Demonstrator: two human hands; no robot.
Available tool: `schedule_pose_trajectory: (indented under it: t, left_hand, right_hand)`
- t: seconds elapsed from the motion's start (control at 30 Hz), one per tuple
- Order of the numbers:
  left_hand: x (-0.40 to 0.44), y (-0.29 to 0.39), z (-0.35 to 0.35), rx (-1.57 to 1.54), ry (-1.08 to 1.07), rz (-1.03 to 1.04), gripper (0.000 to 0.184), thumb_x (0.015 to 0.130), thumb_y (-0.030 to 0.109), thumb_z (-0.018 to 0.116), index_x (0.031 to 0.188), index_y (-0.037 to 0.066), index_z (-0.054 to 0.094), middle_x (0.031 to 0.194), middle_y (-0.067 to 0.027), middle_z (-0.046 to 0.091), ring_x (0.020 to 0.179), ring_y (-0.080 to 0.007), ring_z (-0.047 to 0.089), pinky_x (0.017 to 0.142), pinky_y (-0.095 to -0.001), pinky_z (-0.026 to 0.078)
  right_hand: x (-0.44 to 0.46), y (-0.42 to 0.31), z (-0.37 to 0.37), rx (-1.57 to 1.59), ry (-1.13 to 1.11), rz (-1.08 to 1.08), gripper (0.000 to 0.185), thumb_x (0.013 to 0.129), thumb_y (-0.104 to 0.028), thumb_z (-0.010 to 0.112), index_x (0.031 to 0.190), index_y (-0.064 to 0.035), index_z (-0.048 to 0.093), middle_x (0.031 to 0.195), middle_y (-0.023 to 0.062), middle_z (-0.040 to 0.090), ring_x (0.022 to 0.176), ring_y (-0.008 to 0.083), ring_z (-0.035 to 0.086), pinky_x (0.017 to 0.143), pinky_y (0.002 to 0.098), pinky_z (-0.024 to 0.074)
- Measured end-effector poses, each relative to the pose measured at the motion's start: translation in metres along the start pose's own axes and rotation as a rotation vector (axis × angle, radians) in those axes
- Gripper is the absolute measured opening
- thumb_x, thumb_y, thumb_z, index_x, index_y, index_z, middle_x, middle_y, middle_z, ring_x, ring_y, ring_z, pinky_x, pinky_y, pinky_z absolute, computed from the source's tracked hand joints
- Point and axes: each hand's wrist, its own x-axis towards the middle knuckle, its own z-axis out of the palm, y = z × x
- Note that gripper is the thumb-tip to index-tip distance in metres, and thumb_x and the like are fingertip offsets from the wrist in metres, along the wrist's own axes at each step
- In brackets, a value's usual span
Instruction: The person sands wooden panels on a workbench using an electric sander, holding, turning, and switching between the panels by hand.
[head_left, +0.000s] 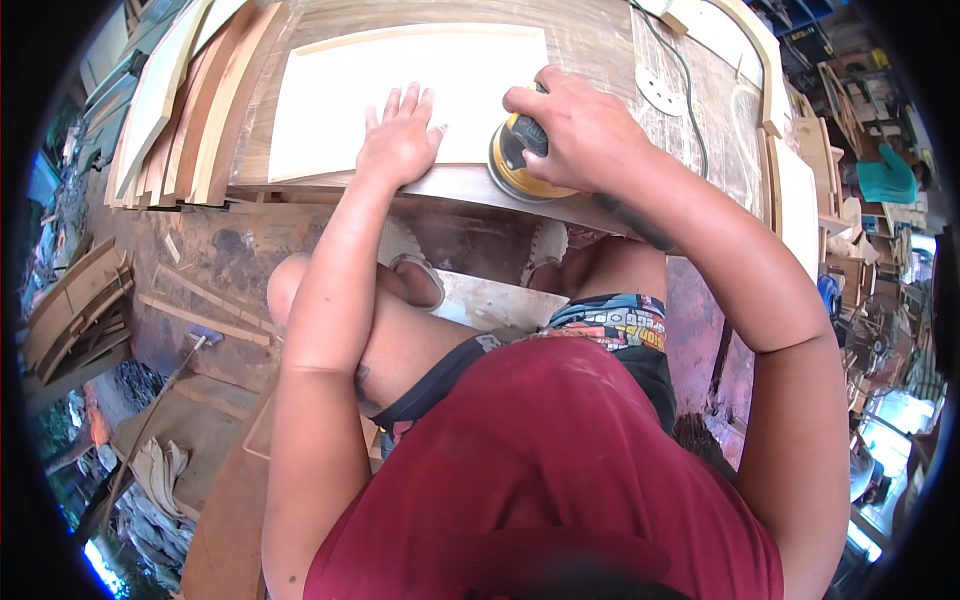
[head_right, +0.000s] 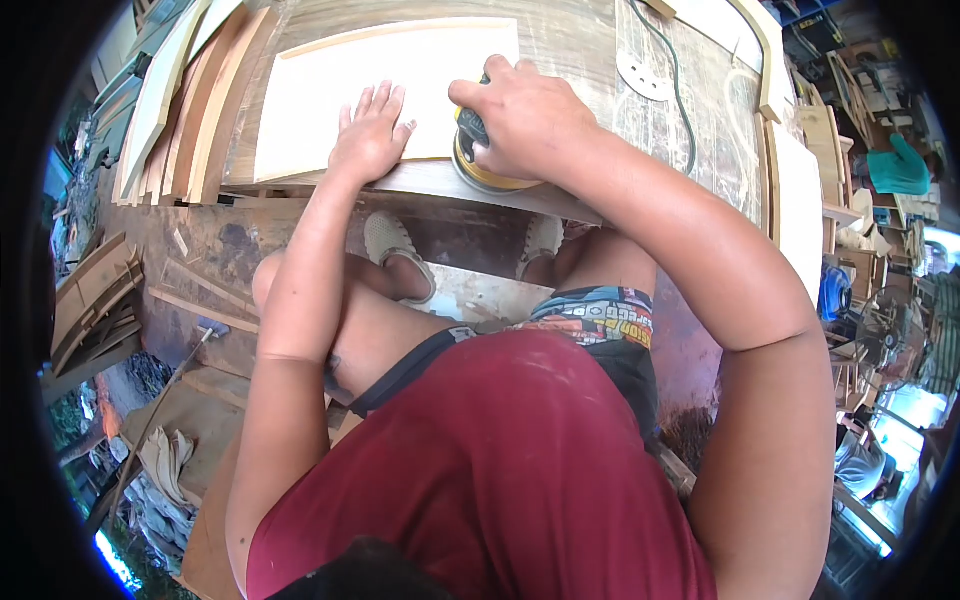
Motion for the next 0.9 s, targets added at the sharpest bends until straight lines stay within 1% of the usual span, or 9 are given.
schedule_pose_trajectory:
  t: [0.13,0.33,0.53,0.6,0.67,0.73,0.8,0.87,0.9]
  left_hand:
    - [0.000,0.002,-0.002,0.013,-0.013,0.010,0.067,0.105,0.044,0.044,0.162,0.013,0.029,0.171,-0.0125,0.020,0.158,-0.0327,0.016,0.126,-0.0573,0.010]
    - [-0.001,0.003,-0.004,0.017,-0.025,0.020,0.067,0.105,0.044,0.044,0.162,0.013,0.029,0.171,-0.0132,0.020,0.158,-0.0329,0.015,0.126,-0.0579,0.010]
    - [-0.001,0.001,-0.002,0.009,-0.026,0.043,0.066,0.105,0.043,0.045,0.162,0.014,0.029,0.171,-0.0143,0.019,0.158,-0.0331,0.015,0.125,-0.0588,0.010]
    - [0.000,0.001,-0.003,0.005,-0.022,0.054,0.066,0.105,0.043,0.044,0.162,0.014,0.029,0.171,-0.0146,0.019,0.158,-0.0334,0.015,0.125,-0.0591,0.010]
    - [0.000,0.000,-0.004,0.022,-0.042,0.050,0.066,0.104,0.042,0.044,0.162,0.014,0.029,0.170,-0.0155,0.019,0.158,-0.0343,0.015,0.125,-0.0595,0.010]
    - [0.000,0.000,-0.004,0.023,-0.039,0.055,0.066,0.104,0.042,0.044,0.162,0.015,0.028,0.170,-0.0159,0.019,0.158,-0.0347,0.015,0.125,-0.0597,0.010]
    - [0.000,0.000,-0.004,0.026,-0.035,0.059,0.067,0.104,0.042,0.044,0.163,0.015,0.028,0.170,-0.0163,0.019,0.158,-0.0352,0.015,0.125,-0.0598,0.010]
    - [0.000,0.001,-0.004,0.042,-0.032,0.057,0.066,0.104,0.041,0.044,0.163,0.015,0.028,0.170,-0.0166,0.018,0.158,-0.0351,0.014,0.125,-0.0599,0.009]
    - [0.000,0.001,-0.003,0.044,-0.030,0.058,0.066,0.104,0.041,0.044,0.163,0.015,0.028,0.170,-0.0166,0.018,0.158,-0.0351,0.014,0.125,-0.0599,0.009]
  right_hand:
    - [-0.001,0.007,0.004,-0.012,0.036,0.006,0.055,0.078,-0.023,0.076,0.131,-0.0196,0.063,0.118,0.0186,0.060,0.106,0.0364,0.067,0.084,0.0467,0.0600]
    - [-0.001,0.014,0.001,-0.028,0.029,0.026,0.055,0.077,-0.024,0.077,0.130,-0.0197,0.063,0.118,0.0183,0.060,0.107,0.0357,0.067,0.087,0.0473,0.0593]
    - [0.002,0.035,0.006,-0.027,0.039,0.056,0.057,0.076,-0.025,0.077,0.131,-0.0199,0.063,0.118,0.0192,0.061,0.107,0.0374,0.067,0.089,0.0482,0.0581]
    - [0.009,0.045,0.008,-0.044,0.076,0.072,0.058,0.076,-0.026,0.078,0.131,-0.0202,0.063,0.119,0.0196,0.061,0.107,0.0381,0.067,0.090,0.0484,0.0579]
    - [0.018,0.054,0.004,-0.055,0.059,0.094,0.056,0.075,-0.028,0.077,0.130,-0.0203,0.063,0.119,0.0198,0.062,0.106,0.0379,0.068,0.089,0.0482,0.0580]
    - [0.026,0.064,0.002,-0.077,0.084,0.146,0.048,0.076,-0.026,0.075,0.122,-0.0193,0.063,0.111,0.0156,0.062,0.108,0.0361,0.065,0.091,0.0464,0.0548]
    - [0.031,0.080,0.003,-0.057,0.104,0.136,0.048,0.076,-0.028,0.075,0.122,-0.0201,0.063,0.111,0.0158,0.063,0.109,0.0357,0.065,0.092,0.0469,0.0544]
    - [0.032,0.089,0.004,-0.014,0.072,0.159,0.061,0.069,-0.033,0.081,0.124,-0.0146,0.062,0.109,0.0203,0.063,0.100,0.0390,0.067,0.086,0.0479,0.0564]
    - [0.034,0.090,0.008,-0.042,0.152,0.153,0.048,0.076,-0.028,0.075,0.122,-0.0200,0.063,0.110,0.0156,0.063,0.108,0.0352,0.065,0.091,0.0460,0.0548]
